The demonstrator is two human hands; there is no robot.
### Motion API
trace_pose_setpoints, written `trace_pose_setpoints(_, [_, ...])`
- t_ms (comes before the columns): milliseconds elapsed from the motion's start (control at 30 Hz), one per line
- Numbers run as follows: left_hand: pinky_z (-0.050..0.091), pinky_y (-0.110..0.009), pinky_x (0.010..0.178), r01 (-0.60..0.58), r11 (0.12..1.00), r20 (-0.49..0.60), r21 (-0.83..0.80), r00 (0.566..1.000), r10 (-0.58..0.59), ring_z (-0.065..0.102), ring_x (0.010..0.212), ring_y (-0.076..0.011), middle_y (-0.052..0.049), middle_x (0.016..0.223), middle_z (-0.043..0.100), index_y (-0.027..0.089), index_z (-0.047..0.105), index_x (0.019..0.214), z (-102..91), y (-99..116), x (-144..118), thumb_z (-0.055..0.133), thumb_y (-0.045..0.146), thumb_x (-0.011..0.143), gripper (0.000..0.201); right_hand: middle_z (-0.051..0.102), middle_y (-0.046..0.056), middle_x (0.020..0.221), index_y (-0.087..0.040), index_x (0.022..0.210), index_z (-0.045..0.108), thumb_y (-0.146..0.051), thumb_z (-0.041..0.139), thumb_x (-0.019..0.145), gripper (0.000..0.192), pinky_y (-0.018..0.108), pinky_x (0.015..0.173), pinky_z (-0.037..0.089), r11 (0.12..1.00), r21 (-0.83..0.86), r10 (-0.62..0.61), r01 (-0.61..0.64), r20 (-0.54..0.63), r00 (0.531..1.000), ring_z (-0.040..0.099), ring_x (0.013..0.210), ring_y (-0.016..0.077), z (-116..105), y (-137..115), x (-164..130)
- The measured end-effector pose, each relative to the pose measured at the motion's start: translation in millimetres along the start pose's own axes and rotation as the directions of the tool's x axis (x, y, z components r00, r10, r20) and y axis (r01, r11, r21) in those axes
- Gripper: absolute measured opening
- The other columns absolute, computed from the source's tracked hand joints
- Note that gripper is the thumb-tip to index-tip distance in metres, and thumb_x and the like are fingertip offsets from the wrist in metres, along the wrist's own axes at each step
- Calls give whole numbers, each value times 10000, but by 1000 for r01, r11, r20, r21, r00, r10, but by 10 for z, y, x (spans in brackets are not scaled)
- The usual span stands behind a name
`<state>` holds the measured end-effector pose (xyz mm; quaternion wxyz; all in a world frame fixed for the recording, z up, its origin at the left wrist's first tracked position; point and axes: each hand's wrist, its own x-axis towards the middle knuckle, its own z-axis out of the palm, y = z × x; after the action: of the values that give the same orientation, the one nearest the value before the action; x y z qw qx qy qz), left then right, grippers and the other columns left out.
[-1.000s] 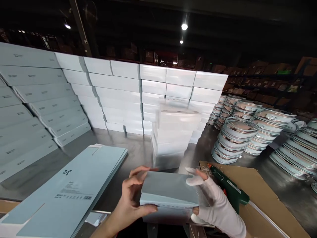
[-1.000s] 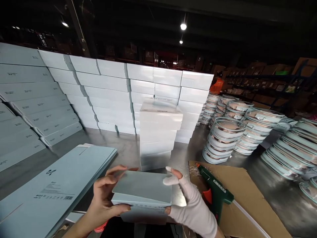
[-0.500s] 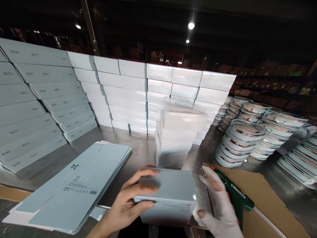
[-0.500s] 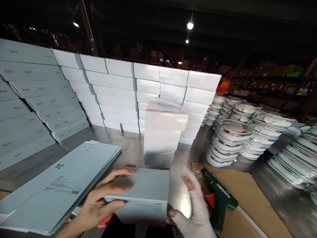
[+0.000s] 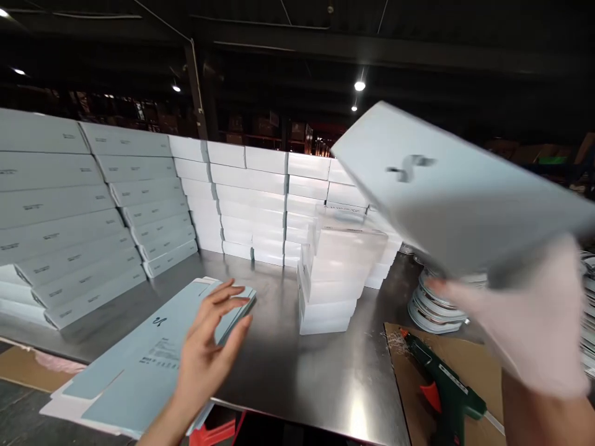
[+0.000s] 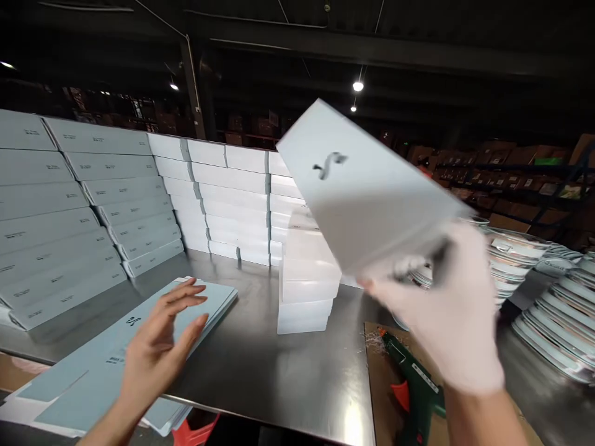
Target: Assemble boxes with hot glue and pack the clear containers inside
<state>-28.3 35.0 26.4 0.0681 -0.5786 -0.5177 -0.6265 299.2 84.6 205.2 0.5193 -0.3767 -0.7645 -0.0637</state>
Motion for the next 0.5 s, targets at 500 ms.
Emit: trace_pose_setpoints(500, [539, -549, 1000, 435, 300, -79, 849, 667, -741, 667, 1184, -327, -91, 1266, 708, 166, 695, 1136, -855, -1448, 113, 664, 561, 942, 441, 629, 95, 1436, -272, 1508, 451, -385, 640, 976, 576, 493, 1113, 499, 960, 79, -277, 270, 97, 956, 636, 1286, 289, 325, -142, -1])
